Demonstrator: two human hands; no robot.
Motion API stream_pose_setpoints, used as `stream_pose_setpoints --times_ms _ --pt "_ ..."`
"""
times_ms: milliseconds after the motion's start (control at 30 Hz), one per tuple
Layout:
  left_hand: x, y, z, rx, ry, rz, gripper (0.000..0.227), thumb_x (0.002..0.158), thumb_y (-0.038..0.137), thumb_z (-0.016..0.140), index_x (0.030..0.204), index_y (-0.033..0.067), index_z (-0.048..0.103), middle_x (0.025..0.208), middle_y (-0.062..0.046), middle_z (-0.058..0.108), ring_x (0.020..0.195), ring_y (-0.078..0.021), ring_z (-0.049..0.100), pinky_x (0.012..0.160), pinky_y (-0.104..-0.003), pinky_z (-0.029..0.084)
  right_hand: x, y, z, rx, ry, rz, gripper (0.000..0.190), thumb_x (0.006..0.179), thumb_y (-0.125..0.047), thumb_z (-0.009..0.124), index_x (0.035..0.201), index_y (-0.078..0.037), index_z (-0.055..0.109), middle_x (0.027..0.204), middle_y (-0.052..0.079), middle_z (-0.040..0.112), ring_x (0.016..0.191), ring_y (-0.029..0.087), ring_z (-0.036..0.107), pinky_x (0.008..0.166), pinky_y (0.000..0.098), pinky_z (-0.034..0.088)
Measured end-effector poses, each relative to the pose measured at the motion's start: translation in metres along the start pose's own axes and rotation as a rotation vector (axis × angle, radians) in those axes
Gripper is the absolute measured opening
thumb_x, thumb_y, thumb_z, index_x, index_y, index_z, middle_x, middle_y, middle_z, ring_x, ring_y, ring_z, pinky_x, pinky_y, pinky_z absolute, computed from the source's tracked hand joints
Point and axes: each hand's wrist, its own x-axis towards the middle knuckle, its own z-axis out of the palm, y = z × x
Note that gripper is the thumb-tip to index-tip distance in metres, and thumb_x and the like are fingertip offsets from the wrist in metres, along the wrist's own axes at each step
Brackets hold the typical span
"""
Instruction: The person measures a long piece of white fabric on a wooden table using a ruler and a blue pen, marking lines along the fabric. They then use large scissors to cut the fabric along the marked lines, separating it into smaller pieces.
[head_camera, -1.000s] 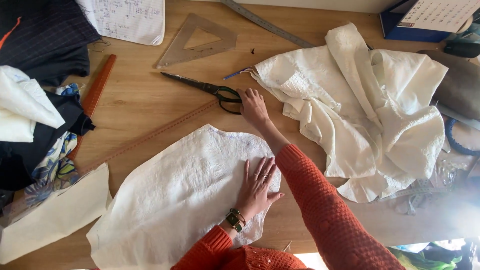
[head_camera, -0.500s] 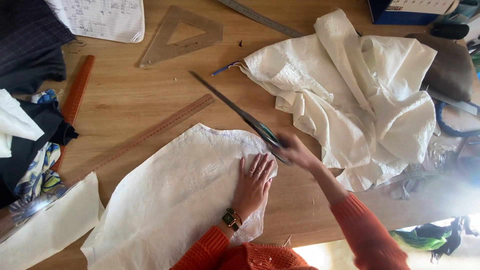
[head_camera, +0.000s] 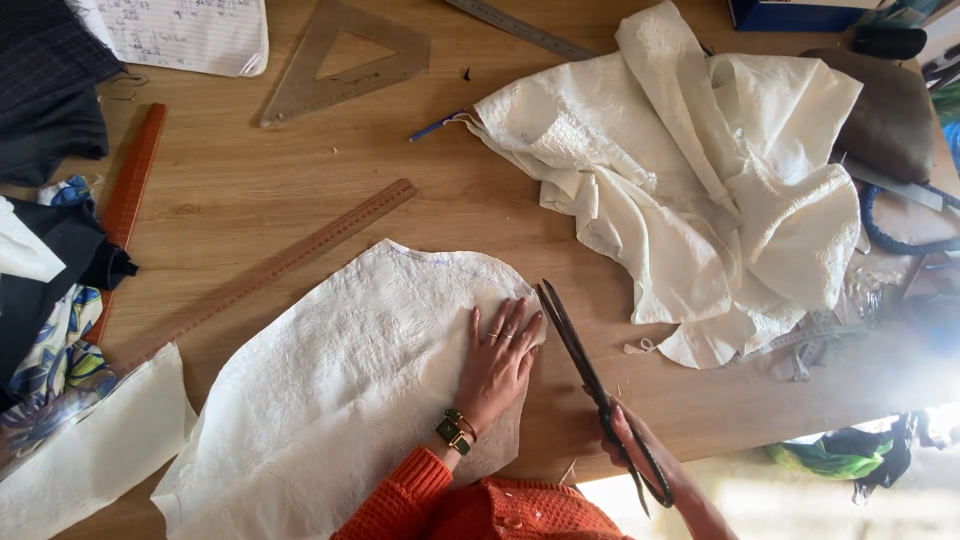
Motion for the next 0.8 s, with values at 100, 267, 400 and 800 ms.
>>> stream_pose_setpoints --times_ms 100,267,400,800 --pt "-0.001 -0.001 0.002 -0.026 0.012 -0.002 0.057 0.102 0.032 0.055 0.156 0.0224 0.041 0.166 -0.008 0.033 0.153 -0.0285 0.030 0.124 -0.064 0.016 -0.001 -0.003 0.014 0.016 0.045 0.036 0.038 0.103 -0.050 0.047 0.094 -0.013 0.048 0.079 0.001 0.043 0.062 0.010 0.037 0.050 0.0246 0.029" --pt "-0.003 -0.003 0.007 0.031 -0.002 0.013 0.064 0.102 0.036 0.056 0.161 0.0245 0.033 0.170 -0.006 0.025 0.156 -0.0276 0.024 0.124 -0.064 0.014 0.005 -0.014 0.020 -0.107 0.017 -0.011 0.031 0.106 -0.042 0.051 0.093 -0.014 0.047 0.074 -0.004 0.029 0.055 0.005 0.025 0.046 0.0234 0.018" --pt "-0.002 -0.003 0.004 0.033 0.000 0.010 0.061 0.102 0.036 0.053 0.159 0.0243 0.035 0.168 -0.007 0.029 0.155 -0.0280 0.027 0.124 -0.064 0.016 0.008 -0.014 0.018 -0.107 0.033 0.008 0.028 0.103 -0.041 0.057 0.101 -0.013 0.053 0.074 -0.003 0.034 0.055 0.006 0.029 0.045 0.0233 0.022" --pt "0.001 0.000 -0.005 -0.018 -0.004 0.010 0.055 0.104 0.032 0.050 0.156 0.0210 0.040 0.166 -0.009 0.033 0.153 -0.0302 0.030 0.123 -0.065 0.016 0.009 -0.027 0.026 -0.694 0.261 0.002 0.076 0.087 -0.062 0.047 0.147 -0.017 0.056 0.089 -0.001 0.061 0.085 0.014 0.058 0.079 0.0295 0.047"
